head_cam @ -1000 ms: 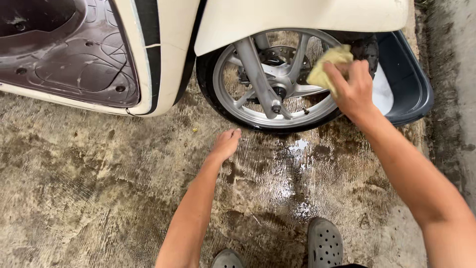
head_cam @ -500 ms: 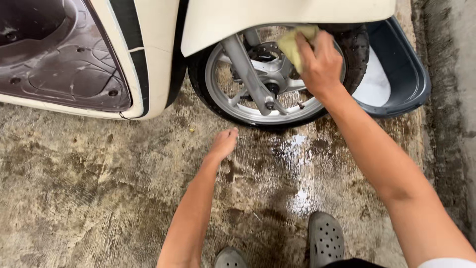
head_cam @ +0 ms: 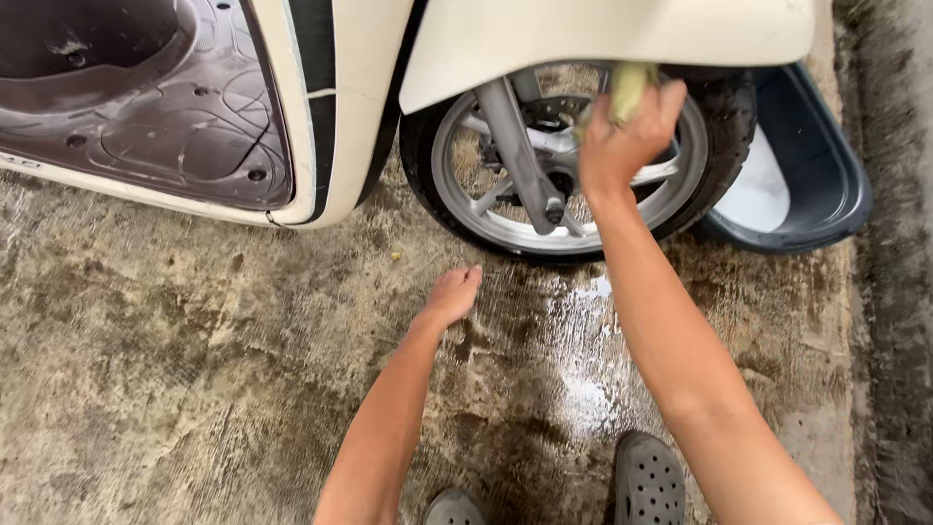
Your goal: The person wipes the front body, headlight, and front wheel of a white scooter using a yellow cloth. They dip the cloth into a bucket of soapy water and wring it out before continuing to wipe the scooter's side panels and floorboard area.
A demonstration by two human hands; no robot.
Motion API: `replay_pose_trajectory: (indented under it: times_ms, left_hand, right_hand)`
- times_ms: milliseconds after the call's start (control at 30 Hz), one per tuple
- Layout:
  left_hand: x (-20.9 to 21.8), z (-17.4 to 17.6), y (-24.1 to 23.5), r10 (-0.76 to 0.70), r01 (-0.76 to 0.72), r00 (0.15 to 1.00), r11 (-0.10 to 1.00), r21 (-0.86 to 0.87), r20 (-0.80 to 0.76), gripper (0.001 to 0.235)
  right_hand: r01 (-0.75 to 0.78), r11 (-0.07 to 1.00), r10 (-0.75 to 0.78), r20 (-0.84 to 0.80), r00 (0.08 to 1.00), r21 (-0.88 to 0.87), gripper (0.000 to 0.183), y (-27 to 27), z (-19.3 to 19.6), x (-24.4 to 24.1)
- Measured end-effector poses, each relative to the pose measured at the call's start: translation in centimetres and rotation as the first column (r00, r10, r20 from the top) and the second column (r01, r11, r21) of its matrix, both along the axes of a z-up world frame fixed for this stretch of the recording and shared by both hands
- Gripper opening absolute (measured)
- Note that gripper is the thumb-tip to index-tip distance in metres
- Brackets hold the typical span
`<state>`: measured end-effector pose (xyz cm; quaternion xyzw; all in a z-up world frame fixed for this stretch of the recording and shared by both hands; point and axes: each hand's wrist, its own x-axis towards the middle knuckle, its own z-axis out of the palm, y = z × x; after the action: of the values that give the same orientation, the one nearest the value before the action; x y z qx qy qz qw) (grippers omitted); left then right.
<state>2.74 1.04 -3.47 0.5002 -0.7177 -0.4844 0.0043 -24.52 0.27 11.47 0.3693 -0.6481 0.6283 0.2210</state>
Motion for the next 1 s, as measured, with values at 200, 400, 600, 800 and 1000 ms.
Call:
replay_pose_trajectory:
  times_ms: [200,400,600,800,1000]
  left_hand:
    - [0.3,0.3,-0.3,0.001,-0.001,1.0,1.0,0.003,0.029,0.056]
    - [0.9,1.0,-1.1,0.011,-0.011,1.0,1.0,0.017,0.01,0.059]
    - [0.2,2.1,-1.3,-0.03,0.033,0.993,0.999,-0.027,0.111,0.063]
    - [-0.2,5.7,0.1,-0.135,0.117,0.978,0.986,0.119,0.157,0.067]
    - [0.3,7.2,0.4,-0.137,0.117,0.978,0.984,0.133,0.154,0.068]
  right_hand:
    - [-0.04,0.958,0.174,-0.467,0.867,0.283,0.042,-1.6,2.3,4.4]
    - [-0.164,0.758,0.556,-0.494,0.669,0.631,0.045,2.3,6.1,-0.7]
    - [0.015,0.853,0.372,-0.628,0.684,0.521,0.045,1.9,4.4,-0.5]
    - [0.174,0.733,0.494,-0.691,0.527,0.657,0.039,3.5,0.9,-0.7]
    - [0.084,0.53,0.597,-0.442,0.67,0.844,0.048,10.6,-0.2,-1.7]
